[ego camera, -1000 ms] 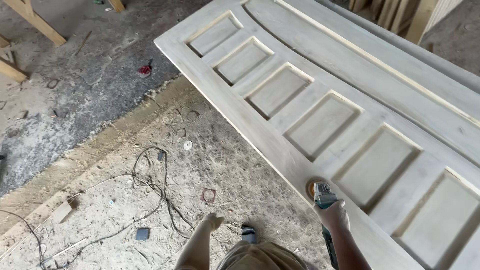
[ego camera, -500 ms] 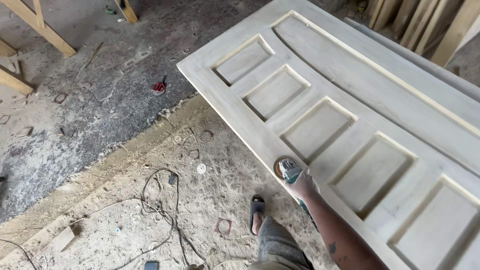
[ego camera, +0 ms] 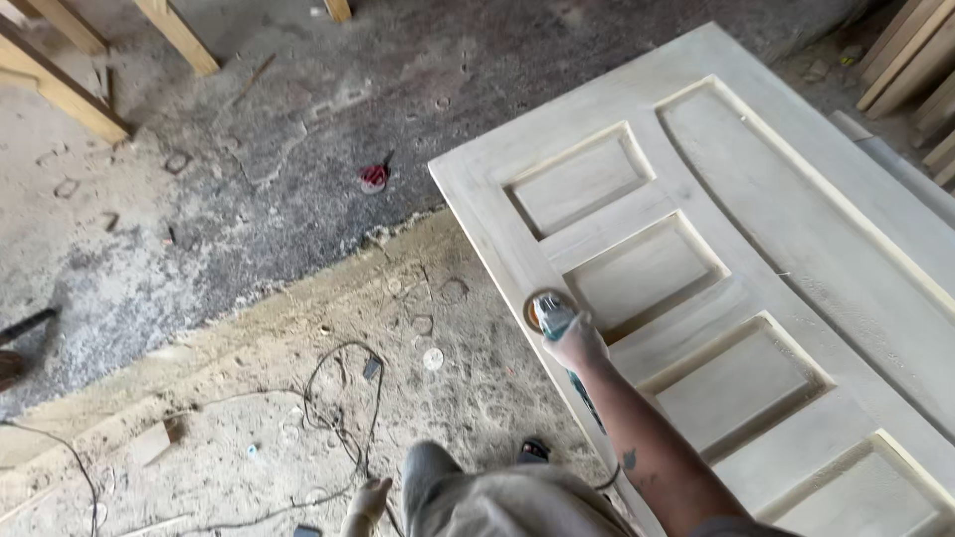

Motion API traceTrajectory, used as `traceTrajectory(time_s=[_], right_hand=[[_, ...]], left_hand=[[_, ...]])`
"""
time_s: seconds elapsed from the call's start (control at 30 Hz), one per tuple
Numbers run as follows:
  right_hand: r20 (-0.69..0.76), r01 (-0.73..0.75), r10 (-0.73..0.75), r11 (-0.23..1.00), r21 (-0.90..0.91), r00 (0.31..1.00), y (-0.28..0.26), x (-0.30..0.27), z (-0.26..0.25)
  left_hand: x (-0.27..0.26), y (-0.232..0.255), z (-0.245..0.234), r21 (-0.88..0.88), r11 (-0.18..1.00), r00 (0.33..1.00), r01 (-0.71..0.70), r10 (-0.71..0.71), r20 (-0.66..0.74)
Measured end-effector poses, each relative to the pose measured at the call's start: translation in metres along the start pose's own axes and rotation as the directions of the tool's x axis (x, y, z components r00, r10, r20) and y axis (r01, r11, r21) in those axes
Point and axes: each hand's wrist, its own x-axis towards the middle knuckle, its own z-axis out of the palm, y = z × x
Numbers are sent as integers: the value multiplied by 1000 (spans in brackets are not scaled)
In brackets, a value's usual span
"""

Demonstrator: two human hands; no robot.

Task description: The person uses an electric sander to smooth the surface of a large wooden door with recessed panels. They systematically move the sander across the flat surfaces and edges of the door, generating sawdust.

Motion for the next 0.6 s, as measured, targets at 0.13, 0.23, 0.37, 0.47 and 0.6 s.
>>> traceTrajectory(time_s=[0.13,0.23,0.37,0.47,0.6], right_hand=[[-129,148,-152,988,-36,980,-66,51,2],[-93,127,-131,991,-47,987,-113,79,6],[-66,39,-39,999,6,997,-169,129,5],[-105,22,-21,1000,10,994,-213,166,-9],[-113,-28,27,1000,-7,993,-266,198,-20]], left_hand=[[59,57,-43,-12,1000,1000,-23,23,7],[90,99,-86,-29,999,999,-35,35,7],[131,137,-149,15,1000,998,-27,26,49],[188,177,-208,73,996,997,-52,48,61],[275,235,-276,181,974,990,-137,127,65]])
